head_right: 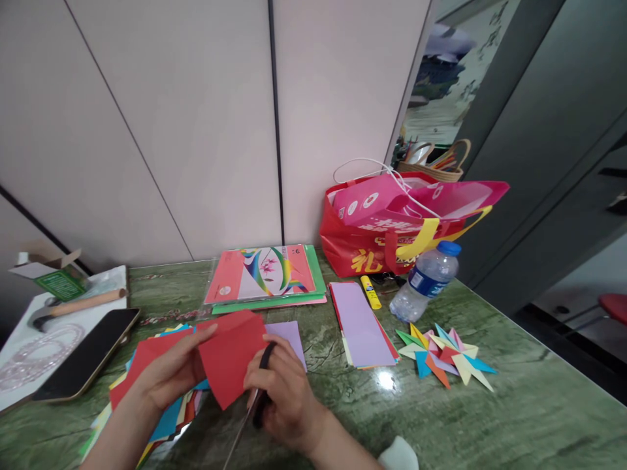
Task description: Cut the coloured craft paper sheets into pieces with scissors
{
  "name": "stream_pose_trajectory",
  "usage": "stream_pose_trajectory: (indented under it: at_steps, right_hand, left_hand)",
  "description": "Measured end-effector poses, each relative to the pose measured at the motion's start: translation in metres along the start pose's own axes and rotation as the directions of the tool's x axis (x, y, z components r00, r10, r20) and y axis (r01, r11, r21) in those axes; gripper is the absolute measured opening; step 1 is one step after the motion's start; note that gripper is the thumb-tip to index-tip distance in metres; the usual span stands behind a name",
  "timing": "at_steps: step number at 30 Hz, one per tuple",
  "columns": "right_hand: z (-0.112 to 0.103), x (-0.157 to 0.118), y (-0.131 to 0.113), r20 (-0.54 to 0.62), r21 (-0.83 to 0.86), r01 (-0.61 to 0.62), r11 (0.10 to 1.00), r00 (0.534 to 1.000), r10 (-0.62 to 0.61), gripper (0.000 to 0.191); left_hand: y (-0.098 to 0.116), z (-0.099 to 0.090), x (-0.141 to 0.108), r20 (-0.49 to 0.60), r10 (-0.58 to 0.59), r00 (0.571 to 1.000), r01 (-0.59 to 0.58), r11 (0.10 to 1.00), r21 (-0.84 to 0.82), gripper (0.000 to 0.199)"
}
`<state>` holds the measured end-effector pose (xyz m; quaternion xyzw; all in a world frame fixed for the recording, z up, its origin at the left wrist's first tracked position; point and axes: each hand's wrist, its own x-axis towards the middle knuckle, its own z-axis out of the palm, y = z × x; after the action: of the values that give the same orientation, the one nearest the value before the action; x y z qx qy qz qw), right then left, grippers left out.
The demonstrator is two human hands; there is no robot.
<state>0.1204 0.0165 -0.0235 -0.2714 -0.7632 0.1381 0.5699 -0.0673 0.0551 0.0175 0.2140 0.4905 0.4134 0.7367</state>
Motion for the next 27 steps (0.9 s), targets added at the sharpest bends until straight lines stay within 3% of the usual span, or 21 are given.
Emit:
stream_pose_trajectory:
  at_steps: [3,6,11,13,15,18,20,23,27]
  right_hand:
    - [0.0,0.001,0.006,-0.146,-0.094,-0.079,0.992,0.987,0.065,0.033]
    - [-0.001,0.003,0.012,-0.243,-0.154,-0.272,0.95,0.942,0.23,0.034]
    - [-0.001,0.008,0.014,-0.278,-0.017,-0.601,0.799,0.77,0.574,0.023]
    - [0.001,0.009,0.012,-0.175,0.137,-0.659,0.74,0.719,0.673,0.021]
    - [0.005,0.009,0.01,0.038,0.318,-0.705,0.634,0.677,0.735,0.025]
    - [0.013,0.006,0.001,0.447,0.479,-0.81,0.338,0.557,0.7,0.038]
    - [0.017,0.004,-0.006,0.63,0.49,-0.854,0.173,0.485,0.606,0.053]
    - [0.021,0.001,-0.015,0.743,0.478,-0.877,0.046,0.432,0.512,0.06]
    - [0.021,-0.001,-0.017,0.738,0.484,-0.874,0.055,0.441,0.511,0.054]
  left_hand:
    - [0.003,-0.006,-0.001,-0.01,0.069,0.998,-0.068,0.996,0.053,0.017]
    - [0.004,-0.006,-0.001,-0.078,0.142,0.987,-0.136,0.987,0.08,0.016]
    - [0.001,0.004,0.002,-0.187,0.326,0.927,-0.348,0.932,-0.103,0.005]
    - [-0.002,0.01,0.003,-0.206,0.362,0.909,-0.396,0.905,-0.156,0.006]
    - [-0.005,0.016,0.003,-0.206,0.376,0.903,-0.415,0.889,-0.193,0.005]
    - [-0.012,0.023,0.003,-0.191,0.409,0.892,-0.446,0.862,-0.239,0.007]
    - [-0.016,0.027,0.003,-0.181,0.435,0.882,-0.469,0.848,-0.247,0.013]
    - [-0.023,0.033,0.001,-0.152,0.466,0.871,-0.49,0.838,-0.24,0.021]
    - [-0.027,0.041,-0.003,-0.128,0.452,0.883,-0.47,0.853,-0.225,0.032]
